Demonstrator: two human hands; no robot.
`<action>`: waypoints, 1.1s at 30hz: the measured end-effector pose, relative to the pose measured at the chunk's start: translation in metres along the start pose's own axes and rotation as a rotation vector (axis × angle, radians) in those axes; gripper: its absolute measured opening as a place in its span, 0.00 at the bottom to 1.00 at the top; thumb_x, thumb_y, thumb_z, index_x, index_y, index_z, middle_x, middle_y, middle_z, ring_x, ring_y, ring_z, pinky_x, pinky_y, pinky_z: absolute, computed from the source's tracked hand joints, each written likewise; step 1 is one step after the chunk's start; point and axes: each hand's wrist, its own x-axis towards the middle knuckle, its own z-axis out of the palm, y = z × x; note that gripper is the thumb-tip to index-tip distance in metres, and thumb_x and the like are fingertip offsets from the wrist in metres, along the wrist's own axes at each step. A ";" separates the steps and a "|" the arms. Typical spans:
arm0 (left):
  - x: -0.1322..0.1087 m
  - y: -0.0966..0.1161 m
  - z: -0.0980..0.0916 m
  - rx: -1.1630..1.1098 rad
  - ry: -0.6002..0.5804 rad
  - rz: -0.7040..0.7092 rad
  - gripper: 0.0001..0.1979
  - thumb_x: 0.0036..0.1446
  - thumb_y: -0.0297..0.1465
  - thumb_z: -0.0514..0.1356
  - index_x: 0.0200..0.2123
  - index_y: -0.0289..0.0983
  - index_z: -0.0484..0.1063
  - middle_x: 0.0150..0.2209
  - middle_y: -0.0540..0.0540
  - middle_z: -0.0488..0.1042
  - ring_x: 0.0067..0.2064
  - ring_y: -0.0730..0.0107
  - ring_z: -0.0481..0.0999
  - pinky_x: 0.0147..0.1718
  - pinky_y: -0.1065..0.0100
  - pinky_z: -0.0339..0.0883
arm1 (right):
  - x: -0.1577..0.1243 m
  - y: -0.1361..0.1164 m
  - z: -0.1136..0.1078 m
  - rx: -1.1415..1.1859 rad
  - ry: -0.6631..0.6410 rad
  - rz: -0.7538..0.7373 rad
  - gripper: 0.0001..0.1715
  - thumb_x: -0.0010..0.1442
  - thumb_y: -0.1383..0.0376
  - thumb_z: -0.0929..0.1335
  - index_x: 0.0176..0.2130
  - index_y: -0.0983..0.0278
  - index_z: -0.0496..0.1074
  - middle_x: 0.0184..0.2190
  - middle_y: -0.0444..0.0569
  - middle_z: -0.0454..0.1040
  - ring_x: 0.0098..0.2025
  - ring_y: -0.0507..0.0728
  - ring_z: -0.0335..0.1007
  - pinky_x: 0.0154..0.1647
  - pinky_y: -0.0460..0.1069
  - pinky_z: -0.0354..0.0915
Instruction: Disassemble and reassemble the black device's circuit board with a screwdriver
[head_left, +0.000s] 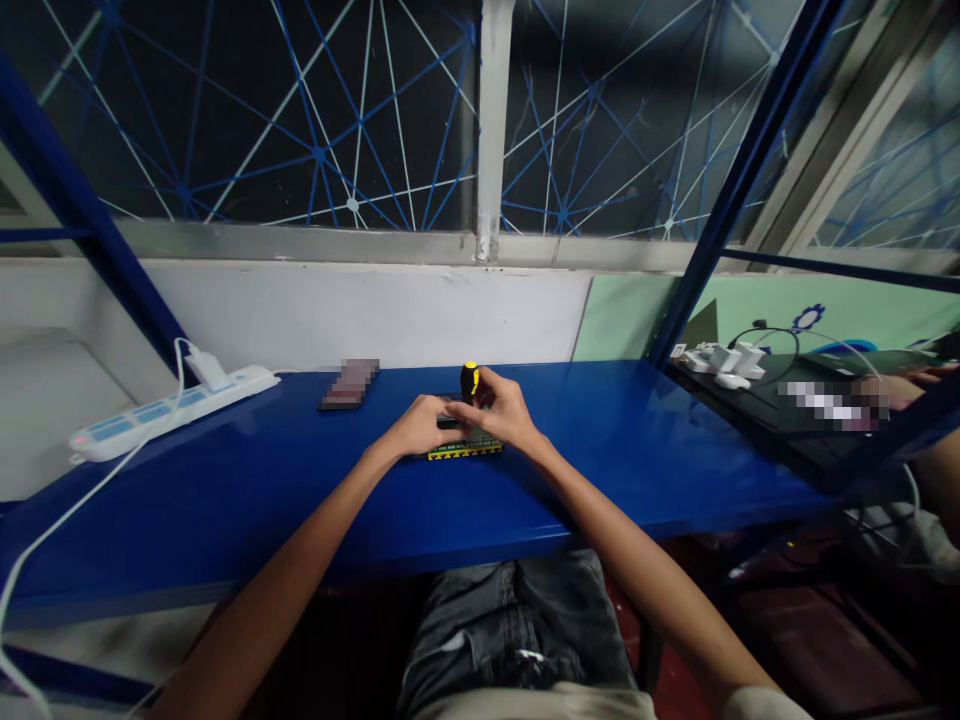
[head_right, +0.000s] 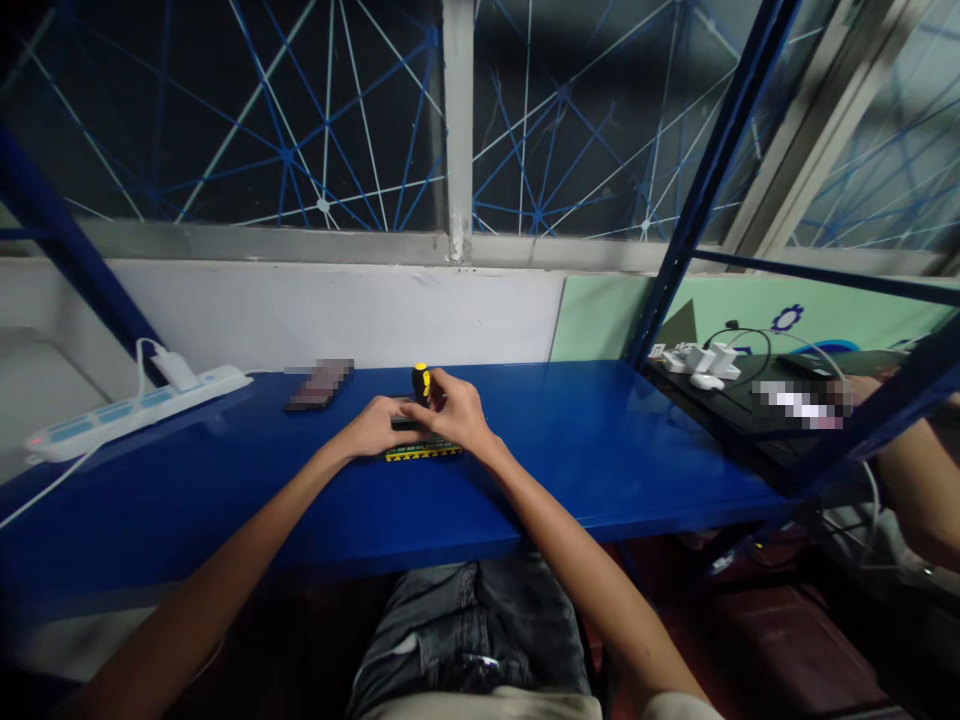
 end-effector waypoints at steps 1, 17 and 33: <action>0.000 0.000 0.000 0.006 0.013 -0.006 0.08 0.50 0.33 0.65 0.33 0.37 0.80 0.37 0.45 0.80 0.40 0.62 0.77 0.40 0.66 0.65 | 0.000 -0.001 0.000 -0.015 0.006 -0.004 0.18 0.52 0.53 0.72 0.30 0.62 0.64 0.23 0.42 0.67 0.25 0.51 0.61 0.27 0.47 0.58; 0.002 -0.004 0.001 -0.057 -0.021 -0.004 0.06 0.52 0.31 0.63 0.31 0.38 0.81 0.35 0.45 0.82 0.40 0.60 0.79 0.43 0.64 0.66 | 0.003 0.007 -0.003 0.091 -0.073 0.012 0.12 0.56 0.59 0.69 0.38 0.63 0.69 0.29 0.45 0.72 0.29 0.52 0.66 0.30 0.49 0.61; -0.003 -0.018 -0.003 0.397 -0.203 -0.025 0.37 0.42 0.55 0.66 0.54 0.43 0.73 0.56 0.41 0.68 0.57 0.46 0.64 0.55 0.52 0.55 | 0.012 0.019 -0.012 0.288 0.253 0.183 0.18 0.56 0.49 0.69 0.32 0.61 0.67 0.23 0.43 0.68 0.25 0.52 0.64 0.27 0.48 0.61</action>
